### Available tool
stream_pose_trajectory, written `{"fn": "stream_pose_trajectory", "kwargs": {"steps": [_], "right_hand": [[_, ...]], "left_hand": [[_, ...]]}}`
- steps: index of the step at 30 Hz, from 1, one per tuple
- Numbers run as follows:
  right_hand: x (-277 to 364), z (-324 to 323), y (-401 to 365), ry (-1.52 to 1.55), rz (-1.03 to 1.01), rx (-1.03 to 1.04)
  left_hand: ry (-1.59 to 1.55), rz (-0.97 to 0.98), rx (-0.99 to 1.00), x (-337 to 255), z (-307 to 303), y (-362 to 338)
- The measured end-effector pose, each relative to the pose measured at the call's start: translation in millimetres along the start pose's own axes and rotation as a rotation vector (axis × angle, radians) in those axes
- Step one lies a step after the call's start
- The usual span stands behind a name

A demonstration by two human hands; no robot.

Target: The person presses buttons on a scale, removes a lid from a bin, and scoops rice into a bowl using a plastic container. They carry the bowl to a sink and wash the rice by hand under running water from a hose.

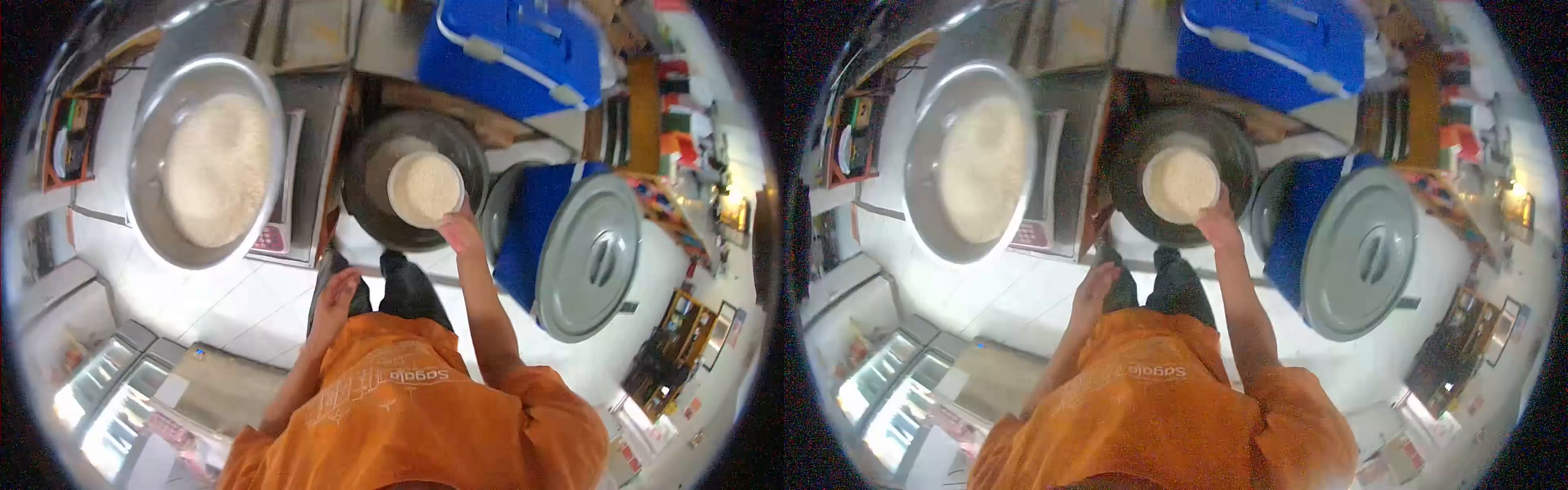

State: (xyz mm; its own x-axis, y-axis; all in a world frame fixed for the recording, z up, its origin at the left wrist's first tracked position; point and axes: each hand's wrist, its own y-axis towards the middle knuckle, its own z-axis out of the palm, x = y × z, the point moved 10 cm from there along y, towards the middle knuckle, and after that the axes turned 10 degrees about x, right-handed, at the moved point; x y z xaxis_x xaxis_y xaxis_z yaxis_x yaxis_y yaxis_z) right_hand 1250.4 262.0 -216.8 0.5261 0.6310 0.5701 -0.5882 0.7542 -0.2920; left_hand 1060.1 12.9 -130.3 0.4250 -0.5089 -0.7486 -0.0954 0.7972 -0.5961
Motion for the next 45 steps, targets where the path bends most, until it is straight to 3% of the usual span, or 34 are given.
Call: {"fn": "stream_pose_trajectory", "kwargs": {"steps": [2,4,6,9,10,12,13,15,17,20,22,24,25,27,29,31,35,37,41,43,45], "right_hand": [[34,68,2,-0.061,-0.002,0.035],[59,126,-3,-0.102,-0.004,0.033],[74,197,-2,-0.151,0.014,0.065],[72,301,-13,-0.230,0.017,0.039],[74,316,-13,-0.347,-0.092,-0.069],[75,353,-9,-0.556,-0.247,-0.197],[58,363,3,-0.584,-0.224,-0.175],[56,381,13,-0.934,-0.455,-0.245],[30,420,16,-0.961,-0.386,-0.289],[23,451,18,-1.536,-0.535,-0.385],[13,462,24,-1.663,-0.582,-0.353],[5,480,24,-1.821,-0.651,-0.362],[-1,486,27,-1.838,-0.632,-0.333],[-7,501,24,-1.984,-0.719,-0.371],[-14,505,26,-2.034,-0.712,-0.349],[-28,526,18,-2.209,-0.853,-0.328],[-44,539,10,-2.281,-0.980,-0.294],[-54,548,-1,-2.221,-1.330,-0.121],[-50,549,-3,-2.273,-1.357,0.070],[-52,563,1,-2.212,-1.124,0.333],[-39,576,-1,-2.233,-1.170,0.259]], "left_hand": [[0.115,0.188,0.126,-44,11,15],[0.430,0.230,0.242,-111,38,22],[0.317,0.539,0.245,-161,55,23],[0.172,0.721,0.251,-214,54,13],[0.150,0.746,0.225,-230,46,12],[-0.268,0.601,0.282,-242,30,26],[-0.298,0.617,0.256,-247,15,31],[-0.848,0.613,0.501,-253,4,41],[-0.990,0.617,0.508,-263,-11,42],[-1.252,0.590,0.486,-265,-19,47],[-1.403,0.578,0.421,-256,-21,62],[-1.680,0.478,0.612,-256,-9,75],[-1.705,0.494,0.590,-262,-20,69],[-1.788,0.278,0.603,-265,-17,61],[-1.818,0.288,0.601,-269,-19,55],[-1.835,0.273,0.621,-273,-18,50],[-1.847,0.214,0.678,-279,-13,43],[-1.842,0.186,0.713,-282,-9,40],[-1.828,0.136,0.775,-285,-3,36],[-1.823,0.112,0.801,-287,-1,32],[-1.817,0.093,0.824,-288,2,31]]}}
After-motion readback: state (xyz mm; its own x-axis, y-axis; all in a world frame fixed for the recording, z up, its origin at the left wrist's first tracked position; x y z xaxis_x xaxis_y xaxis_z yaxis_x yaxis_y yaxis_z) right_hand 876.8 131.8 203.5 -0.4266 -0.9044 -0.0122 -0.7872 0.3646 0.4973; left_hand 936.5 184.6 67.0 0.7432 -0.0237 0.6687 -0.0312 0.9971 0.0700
